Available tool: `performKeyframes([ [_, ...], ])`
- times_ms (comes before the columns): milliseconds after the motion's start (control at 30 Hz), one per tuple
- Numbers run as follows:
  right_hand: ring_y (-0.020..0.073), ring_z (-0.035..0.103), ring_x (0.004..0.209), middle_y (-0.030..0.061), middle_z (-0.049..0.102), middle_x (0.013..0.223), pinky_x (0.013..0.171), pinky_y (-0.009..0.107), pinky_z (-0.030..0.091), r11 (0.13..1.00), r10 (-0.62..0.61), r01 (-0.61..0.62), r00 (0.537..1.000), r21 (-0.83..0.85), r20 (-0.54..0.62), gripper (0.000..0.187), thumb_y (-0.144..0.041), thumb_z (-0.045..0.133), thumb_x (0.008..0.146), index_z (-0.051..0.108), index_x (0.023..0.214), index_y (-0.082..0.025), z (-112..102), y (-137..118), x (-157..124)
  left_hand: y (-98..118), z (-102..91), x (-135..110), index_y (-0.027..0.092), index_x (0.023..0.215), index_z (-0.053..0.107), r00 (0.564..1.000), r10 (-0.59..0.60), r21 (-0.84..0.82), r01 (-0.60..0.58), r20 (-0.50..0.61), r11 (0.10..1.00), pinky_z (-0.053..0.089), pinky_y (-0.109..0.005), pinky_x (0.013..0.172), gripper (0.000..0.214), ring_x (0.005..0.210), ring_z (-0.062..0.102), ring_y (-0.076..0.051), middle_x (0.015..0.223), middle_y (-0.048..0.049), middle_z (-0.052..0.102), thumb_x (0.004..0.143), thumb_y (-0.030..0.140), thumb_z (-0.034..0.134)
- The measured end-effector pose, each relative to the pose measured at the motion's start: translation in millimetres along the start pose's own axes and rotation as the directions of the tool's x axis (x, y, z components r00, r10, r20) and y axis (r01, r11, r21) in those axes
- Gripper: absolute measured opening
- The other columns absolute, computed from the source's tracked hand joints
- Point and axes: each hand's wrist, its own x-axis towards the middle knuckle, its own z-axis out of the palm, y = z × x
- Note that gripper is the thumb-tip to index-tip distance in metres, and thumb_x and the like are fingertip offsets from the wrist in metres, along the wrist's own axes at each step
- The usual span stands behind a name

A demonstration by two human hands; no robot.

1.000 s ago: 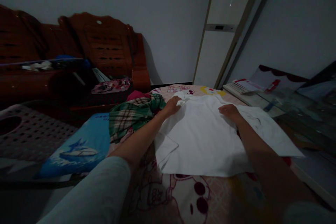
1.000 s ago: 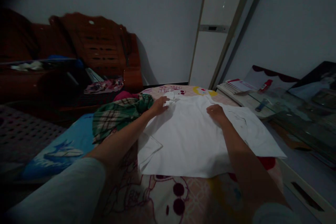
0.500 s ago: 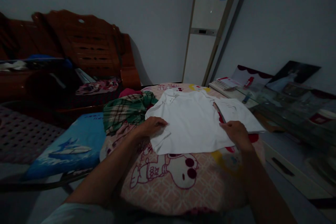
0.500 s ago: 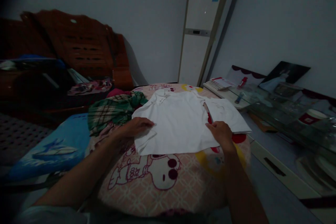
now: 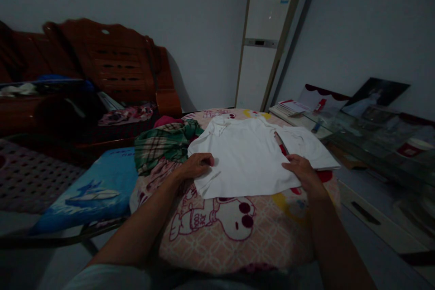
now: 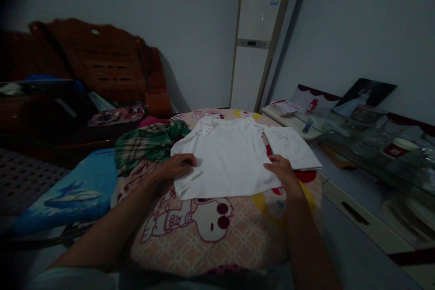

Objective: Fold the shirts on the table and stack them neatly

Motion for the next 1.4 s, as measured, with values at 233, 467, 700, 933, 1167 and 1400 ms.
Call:
performKeyframes([
  [233,0.0190,0.063,0.058,0.0018,0.069,0.068,0.056,0.030,0.049,0.993,0.097,-0.096,0.995,0.064,-0.010,0.034,-0.031,0.079,0.052,0.066,0.081,-0.018,-8.5,5.5,-4.5,-3.0,3.7,1.5,0.017,0.089,0.070,0.999,0.019,0.095,-0.021,0.026,0.995,0.044,-0.027,0.081,0.032,0.086,0.061,-0.020,0.090,-0.0051,0.069,0.062,0.014,0.053],
  [467,0.0237,0.066,0.073,0.0047,0.069,0.075,0.063,0.030,0.046,0.817,-0.058,0.010,0.996,-0.576,-0.066,0.024,-0.017,0.068,0.058,0.066,0.082,-0.018,-19.5,10.4,-4.8,-3.5,-1.1,-1.5,0.016,0.072,0.060,0.999,-0.034,0.024,0.034,0.033,0.999,0.039,-0.022,0.062,0.017,0.067,0.051,-0.015,0.067,0.0013,0.056,0.058,0.020,0.050],
  [700,0.0271,0.067,0.093,0.0127,0.071,0.094,0.070,0.031,0.043,0.280,-0.159,-0.011,0.986,-0.960,-0.057,0.021,-0.010,0.052,0.076,0.065,0.090,-0.019,-7.2,0.0,-25.2,-10.0,-4.8,-4.3,0.014,0.076,0.065,0.994,-0.041,-0.212,0.062,0.103,0.975,0.039,-0.021,0.061,0.028,0.065,0.051,-0.013,0.069,0.0010,0.059,0.057,0.020,0.045],
  [933,0.0238,0.065,0.092,0.0139,0.070,0.098,0.077,0.031,0.043,0.354,-0.423,0.323,0.892,-0.878,0.157,0.022,-0.029,0.055,0.090,0.065,0.102,-0.014,35.3,-42.2,-32.3,-10.1,-7.2,-5.6,0.013,0.067,0.063,0.993,-0.102,-0.413,0.118,0.061,0.903,0.036,-0.020,0.054,0.018,0.056,0.047,-0.010,0.062,0.0007,0.055,0.056,0.020,0.051],
  [1167,0.0147,0.061,0.072,0.0041,0.070,0.078,0.066,0.025,0.036,0.527,-0.314,0.704,0.682,-0.477,0.660,0.016,-0.029,0.059,0.090,0.070,0.092,-0.018,110.1,-58.1,-48.8,-9.2,-13.9,-10.6,0.012,0.062,0.063,0.994,-0.083,-0.433,0.107,0.074,0.895,0.034,-0.019,0.052,0.018,0.052,0.044,-0.009,0.056,0.0004,0.053,0.058,0.023,0.049],
  [1400,0.0104,0.054,0.056,-0.0004,0.061,0.062,0.056,0.022,0.035,0.812,-0.265,0.529,0.712,-0.248,0.651,0.019,-0.030,0.060,0.085,0.066,0.074,-0.016,140.7,-30.0,-45.9,2.1,-11.3,-9.4,0.013,0.067,0.061,0.998,-0.055,-0.392,0.040,-0.028,0.919,0.036,-0.020,0.054,0.018,0.055,0.045,-0.010,0.060,0.0005,0.053,0.060,0.021,0.046],
])
